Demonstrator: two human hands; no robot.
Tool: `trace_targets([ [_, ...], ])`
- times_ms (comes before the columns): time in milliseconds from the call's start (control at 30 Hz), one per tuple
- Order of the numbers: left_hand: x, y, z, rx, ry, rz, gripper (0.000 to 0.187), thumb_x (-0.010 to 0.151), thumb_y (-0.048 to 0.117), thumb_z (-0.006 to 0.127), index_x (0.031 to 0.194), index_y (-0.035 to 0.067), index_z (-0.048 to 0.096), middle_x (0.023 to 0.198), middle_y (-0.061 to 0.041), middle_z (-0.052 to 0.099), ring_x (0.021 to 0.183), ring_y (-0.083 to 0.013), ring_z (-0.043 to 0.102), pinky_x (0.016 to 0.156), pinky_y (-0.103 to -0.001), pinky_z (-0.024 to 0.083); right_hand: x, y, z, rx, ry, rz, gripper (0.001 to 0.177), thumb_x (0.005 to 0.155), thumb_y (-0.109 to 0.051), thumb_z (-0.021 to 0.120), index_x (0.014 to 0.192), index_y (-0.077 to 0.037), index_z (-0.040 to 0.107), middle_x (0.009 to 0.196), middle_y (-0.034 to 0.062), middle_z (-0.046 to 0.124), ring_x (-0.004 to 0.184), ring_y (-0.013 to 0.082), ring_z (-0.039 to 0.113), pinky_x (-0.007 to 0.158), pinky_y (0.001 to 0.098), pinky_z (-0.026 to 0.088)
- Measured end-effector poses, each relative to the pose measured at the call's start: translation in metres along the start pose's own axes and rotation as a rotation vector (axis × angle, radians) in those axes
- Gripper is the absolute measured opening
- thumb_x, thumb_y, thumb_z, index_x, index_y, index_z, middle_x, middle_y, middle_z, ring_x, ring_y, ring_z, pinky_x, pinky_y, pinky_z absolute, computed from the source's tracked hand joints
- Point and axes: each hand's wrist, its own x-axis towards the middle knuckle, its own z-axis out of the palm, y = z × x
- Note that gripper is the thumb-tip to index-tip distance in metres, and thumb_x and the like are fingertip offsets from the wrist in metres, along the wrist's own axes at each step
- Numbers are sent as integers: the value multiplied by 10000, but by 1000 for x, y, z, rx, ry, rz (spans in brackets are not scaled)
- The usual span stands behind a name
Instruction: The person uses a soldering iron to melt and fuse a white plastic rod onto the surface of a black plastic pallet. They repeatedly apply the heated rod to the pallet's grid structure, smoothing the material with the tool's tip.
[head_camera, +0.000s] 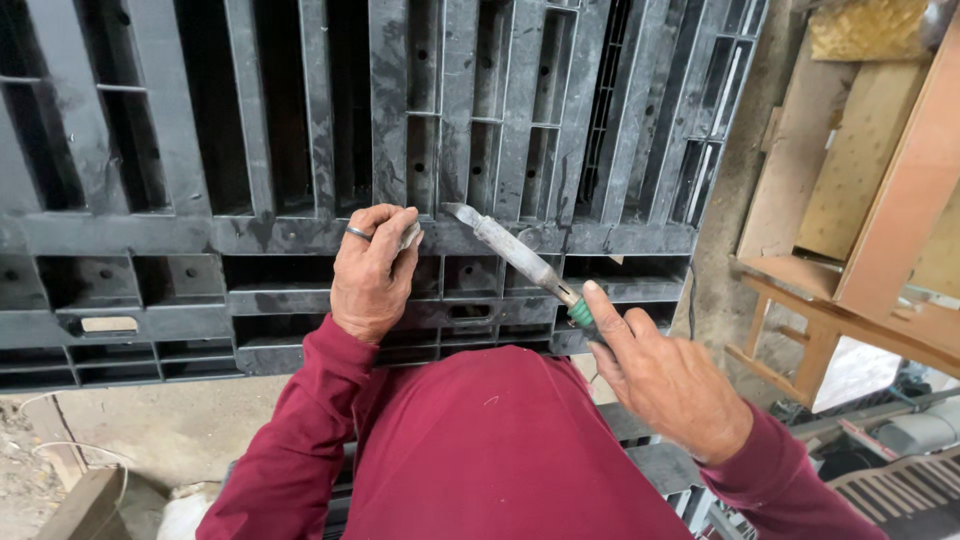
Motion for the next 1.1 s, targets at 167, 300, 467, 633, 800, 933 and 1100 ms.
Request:
trace_targets([
  [167,-1,-3,1,-20,-13,-30,339,926,-59,766,1236,17,654,1172,-134,617,1017,-275,656,841,-339,566,-3,-10,6,82,68,10,730,911,-271,673,1535,-50,367,764,128,523,455,294,565,423,435,476],
  [300,-1,-4,0,-15,-14,-18,358,917,-58,768,1245,21,649,1170,-133,617,1011,-273,659,838,-341,562,-6,-17,10,126,89,36,719,913,-258,673,1536,-62,373,762,126,526,485,304,578,447,443,477],
  [467,-1,-5,1,-37,-30,-30,359,922,-71,760,1248,25,643,1179,-137,611,1002,-265,659,830,-333,567,-6,-17,13,176,97,54,714,918,-250,677,1533,-54,372,771,133,546,489,322,581,449,453,479],
  [633,2,-5,0,-26,-27,13,377,922,-78,765,1263,18,638,1176,-136,609,992,-263,659,814,-328,566,-5,-19,12,201,12,109,738,914,-241,673,1574,-78,385,742,142,558,464,319,585,446,452,489],
  [800,0,-5,1,-36,-23,-20,374,925,-81,764,1262,19,638,1179,-131,610,969,-259,660,805,-323,563,-3,-20,11,211,58,76,684,922,-239,670,1514,-39,392,764,149,562,486,330,589,449,451,482],
  [933,2,-5,2,-39,-16,-20,376,918,-78,766,1257,22,639,1193,-137,599,972,-261,658,806,-326,563,3,-18,6,223,106,31,680,916,-229,666,1512,-42,397,780,147,564,504,333,590,464,452,479],
  [1100,1,-7,-1,-30,-18,18,397,901,-75,765,1263,26,638,1216,-148,582,1032,-300,646,858,-358,557,3,-19,5,220,106,45,698,904,-235,680,1516,-50,399,762,141,556,524,350,592,476,462,480],
])
